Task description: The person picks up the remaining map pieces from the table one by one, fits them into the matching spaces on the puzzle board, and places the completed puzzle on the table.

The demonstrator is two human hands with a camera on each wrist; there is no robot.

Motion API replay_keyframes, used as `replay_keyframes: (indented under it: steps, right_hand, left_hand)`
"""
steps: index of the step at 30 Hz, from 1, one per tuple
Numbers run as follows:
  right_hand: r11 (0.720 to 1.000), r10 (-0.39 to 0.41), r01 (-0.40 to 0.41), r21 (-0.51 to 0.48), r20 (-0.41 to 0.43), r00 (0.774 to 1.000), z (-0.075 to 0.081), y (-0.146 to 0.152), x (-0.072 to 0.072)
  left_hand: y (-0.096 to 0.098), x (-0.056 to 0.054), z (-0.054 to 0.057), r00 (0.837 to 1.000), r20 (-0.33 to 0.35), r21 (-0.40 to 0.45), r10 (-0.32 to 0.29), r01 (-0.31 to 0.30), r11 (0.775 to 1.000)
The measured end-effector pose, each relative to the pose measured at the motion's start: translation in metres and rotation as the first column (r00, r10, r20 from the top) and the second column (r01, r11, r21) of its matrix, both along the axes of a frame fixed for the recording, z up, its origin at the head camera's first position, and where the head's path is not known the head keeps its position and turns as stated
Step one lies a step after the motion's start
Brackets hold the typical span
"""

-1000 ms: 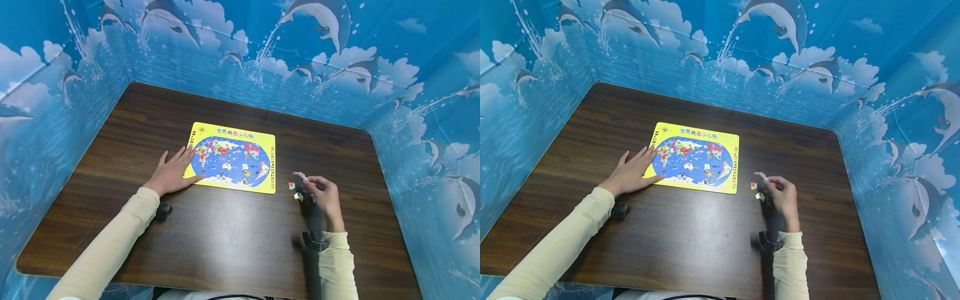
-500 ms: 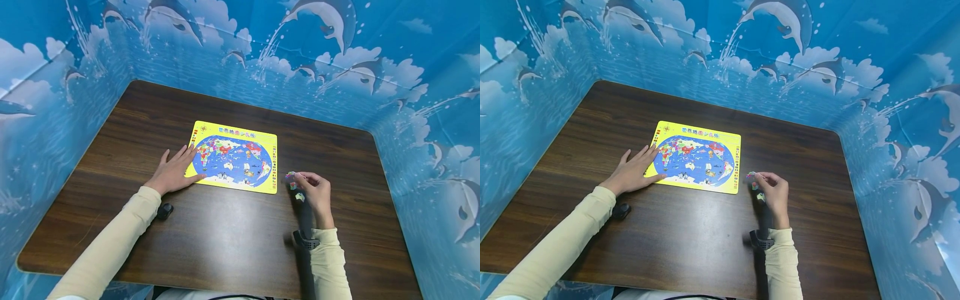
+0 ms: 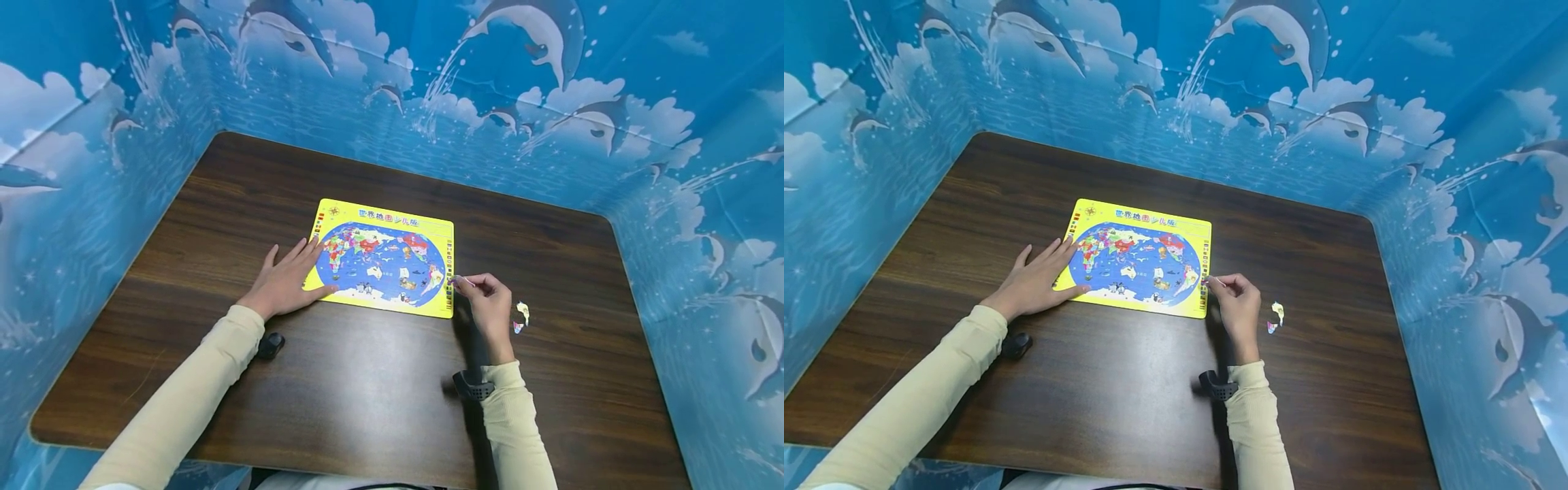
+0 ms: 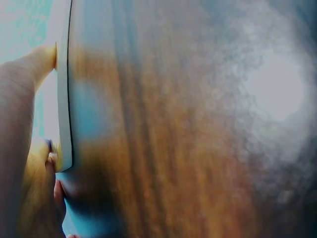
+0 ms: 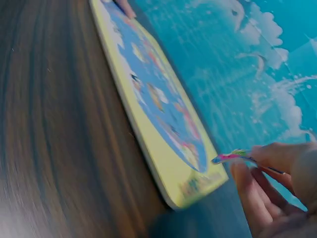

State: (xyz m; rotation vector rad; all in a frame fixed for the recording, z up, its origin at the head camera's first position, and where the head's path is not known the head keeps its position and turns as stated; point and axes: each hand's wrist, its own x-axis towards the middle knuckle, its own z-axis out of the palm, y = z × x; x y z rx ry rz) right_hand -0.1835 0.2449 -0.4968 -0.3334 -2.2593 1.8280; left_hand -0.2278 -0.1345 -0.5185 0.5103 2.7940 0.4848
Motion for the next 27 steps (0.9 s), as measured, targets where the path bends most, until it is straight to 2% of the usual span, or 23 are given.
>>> replay_keyframes:
  steps: [6, 13, 18, 27]
  right_hand:
    - [0.979, -0.091, 0.075, 0.191, 0.073, 0.993, -0.008, -0.019, -0.004]
    - [0.951, -0.134, 0.110, 0.288, 0.064, 0.989, -0.009, -0.027, -0.003]
    - [0.917, -0.122, 0.085, 0.390, 0.072, 0.990, -0.007, -0.027, -0.001]
    - [0.829, -0.046, -0.012, 0.559, 0.091, 0.995, -0.007, -0.025, 0.001]
  left_hand:
    - [0.002, 0.003, 0.002, 1.000, 0.015, -0.002, -0.004, 0.004, 1.000]
    - [0.002, 0.003, 0.003, 1.000, 0.012, -0.005, -0.002, 0.002, 1.000]
    - [0.001, 0.001, 0.003, 1.000, 0.005, 0.004, -0.001, 0.001, 1.000]
    - [-0.001, 0.001, 0.000, 1.000, 0.003, 0.004, 0.004, -0.004, 1.000]
